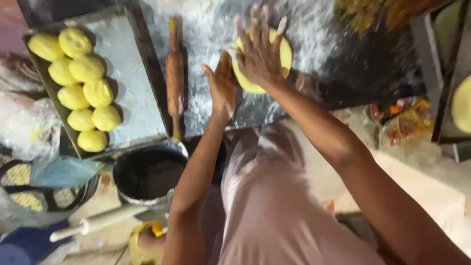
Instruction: The person flattens balls of dough using a rolling pin and their hands, places a spoonful of stuffing in the center, folds and seals the dough around the filling, and places the prepared flatbreads onto a metal tray.
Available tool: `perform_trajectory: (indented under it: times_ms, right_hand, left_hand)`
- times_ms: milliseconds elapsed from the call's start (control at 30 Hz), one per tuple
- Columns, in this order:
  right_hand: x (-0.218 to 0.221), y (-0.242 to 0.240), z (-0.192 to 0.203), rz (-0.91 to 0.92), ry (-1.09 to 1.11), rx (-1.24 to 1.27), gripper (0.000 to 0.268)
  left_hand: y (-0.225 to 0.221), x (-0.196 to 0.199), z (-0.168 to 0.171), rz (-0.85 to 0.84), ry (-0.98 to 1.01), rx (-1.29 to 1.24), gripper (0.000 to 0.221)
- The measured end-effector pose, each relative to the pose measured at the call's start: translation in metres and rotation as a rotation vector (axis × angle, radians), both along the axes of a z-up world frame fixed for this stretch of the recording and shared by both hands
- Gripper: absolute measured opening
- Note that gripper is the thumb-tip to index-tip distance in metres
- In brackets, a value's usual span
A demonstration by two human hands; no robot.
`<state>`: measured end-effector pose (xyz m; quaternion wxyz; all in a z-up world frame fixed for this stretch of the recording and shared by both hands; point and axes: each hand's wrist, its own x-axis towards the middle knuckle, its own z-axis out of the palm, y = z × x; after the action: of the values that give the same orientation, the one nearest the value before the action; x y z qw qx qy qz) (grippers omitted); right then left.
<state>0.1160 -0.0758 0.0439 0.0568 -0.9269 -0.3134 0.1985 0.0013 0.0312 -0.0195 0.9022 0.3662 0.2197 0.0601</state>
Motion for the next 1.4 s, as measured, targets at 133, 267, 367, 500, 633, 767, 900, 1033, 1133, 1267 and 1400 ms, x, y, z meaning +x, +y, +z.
perform_trajectory:
  times_ms: [133, 267, 367, 500, 633, 767, 900, 1033, 1133, 1267, 1400]
  right_hand:
    - [0.014, 0.018, 0.016, -0.171, -0.250, -0.037, 0.073]
    - [0.008, 0.039, 0.001, -0.098, -0.086, 0.025, 0.077]
    - [0.047, 0.036, -0.007, -0.412, 0.038, 0.476, 0.074]
    - [0.052, 0.016, -0.026, -0.293, -0.119, 0.270, 0.069]
    - [0.040, -0.013, -0.021, -0.292, -0.099, 0.135, 0.059]
    - [0.016, -0.045, -0.003, -0.277, 0.031, 0.076, 0.063]
    - [0.028, -0.055, 0.008, -0.395, 0.101, 0.241, 0.077]
    - [0.026, -0.011, 0.018, -0.220, -0.225, 0.140, 0.075]
    - [0.025, 0.001, 0.013, -0.196, -0.197, 0.059, 0.078]
    - [0.019, 0.003, 0.003, -0.252, -0.196, 0.095, 0.075]
    - [-0.006, 0.023, 0.015, -0.017, 0.071, -0.155, 0.068]
  left_hand:
    - [0.004, -0.003, 0.003, 0.000, 0.006, 0.010, 0.112]
    - [-0.012, -0.020, 0.002, 0.089, 0.116, 0.026, 0.107]
    - [-0.021, -0.029, 0.017, 0.126, 0.143, 0.032, 0.103]
    - [-0.043, -0.028, 0.025, 0.174, 0.180, 0.082, 0.103]
    - [-0.045, -0.018, 0.022, 0.156, 0.211, 0.052, 0.104]
    - [-0.014, 0.005, 0.013, 0.082, 0.132, 0.052, 0.112]
    - [0.050, 0.031, 0.014, -0.103, 0.017, 0.013, 0.117]
    - [0.043, 0.013, 0.016, -0.102, 0.031, 0.014, 0.121]
    - [0.033, 0.010, 0.020, -0.014, 0.019, -0.001, 0.118]
    - [0.024, -0.009, 0.018, -0.006, -0.010, -0.068, 0.111]
    - [0.023, -0.020, 0.021, -0.013, 0.023, -0.012, 0.111]
